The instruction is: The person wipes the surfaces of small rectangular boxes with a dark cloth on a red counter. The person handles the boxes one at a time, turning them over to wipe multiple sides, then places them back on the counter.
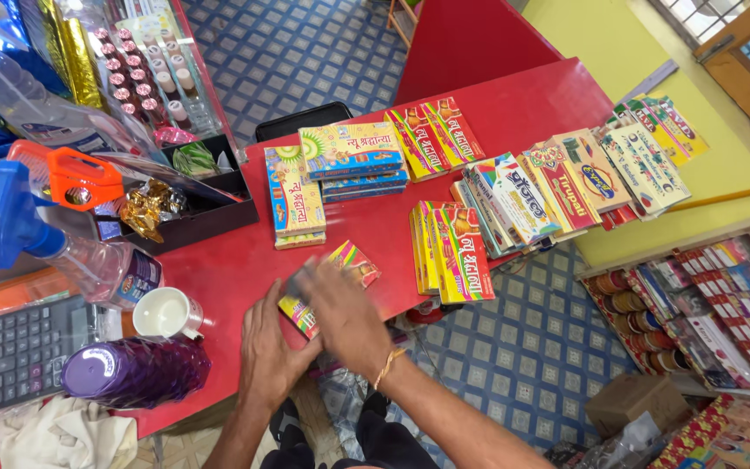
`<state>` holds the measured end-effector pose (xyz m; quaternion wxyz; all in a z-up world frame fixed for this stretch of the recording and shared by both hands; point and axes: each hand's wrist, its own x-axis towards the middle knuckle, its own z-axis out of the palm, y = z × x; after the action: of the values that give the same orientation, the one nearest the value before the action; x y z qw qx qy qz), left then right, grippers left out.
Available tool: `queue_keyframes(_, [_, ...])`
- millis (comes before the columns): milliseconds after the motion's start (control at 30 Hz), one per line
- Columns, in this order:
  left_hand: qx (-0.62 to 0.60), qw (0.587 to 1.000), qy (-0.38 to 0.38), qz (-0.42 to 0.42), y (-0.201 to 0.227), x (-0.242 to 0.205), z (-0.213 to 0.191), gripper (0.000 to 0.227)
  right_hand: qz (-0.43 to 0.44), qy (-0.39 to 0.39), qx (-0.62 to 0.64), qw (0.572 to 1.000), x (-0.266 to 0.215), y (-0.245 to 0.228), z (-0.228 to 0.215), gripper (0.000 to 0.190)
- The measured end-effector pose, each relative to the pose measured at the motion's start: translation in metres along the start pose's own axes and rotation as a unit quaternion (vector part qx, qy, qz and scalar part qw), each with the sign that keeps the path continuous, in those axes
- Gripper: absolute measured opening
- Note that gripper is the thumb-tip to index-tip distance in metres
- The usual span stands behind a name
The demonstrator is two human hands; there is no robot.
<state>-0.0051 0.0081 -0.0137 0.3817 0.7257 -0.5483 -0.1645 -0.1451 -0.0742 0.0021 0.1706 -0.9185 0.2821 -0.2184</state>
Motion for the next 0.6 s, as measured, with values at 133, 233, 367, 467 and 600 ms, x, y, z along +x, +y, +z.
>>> queue_keyframes(133, [-0.037, 0.999, 0.02, -0.019, -0.004, -0.003, 0.005, 0.123, -0.043, -0.051, 0.009, 0.998, 0.005, 0.02, -0.009, 0.06])
queue_keyframes(233, [-0.027, 0.999, 0.014, -0.035, -0.005, -0.003, 0.004, 0.124, 0.085, 0.033, -0.093, 0.991, 0.012, 0.03, -0.012, 0.054])
queue_keyframes(367, [-0.025, 0.999, 0.007, -0.036, -0.004, -0.003, 0.006, 0.125, -0.052, -0.035, 0.021, 0.998, 0.006, 0.006, -0.001, 0.053])
queue_keyframes(467, [-0.022, 0.999, 0.0, -0.04, -0.001, -0.003, 0.004, 0.125, -0.034, -0.028, 0.015, 0.999, 0.005, 0.008, 0.0, 0.048])
queue_keyframes(600, [0.018, 0.999, 0.018, -0.02, 0.011, -0.001, 0.003, 0.112, 0.11, 0.07, 0.011, 0.991, 0.011, 0.033, -0.008, 0.048])
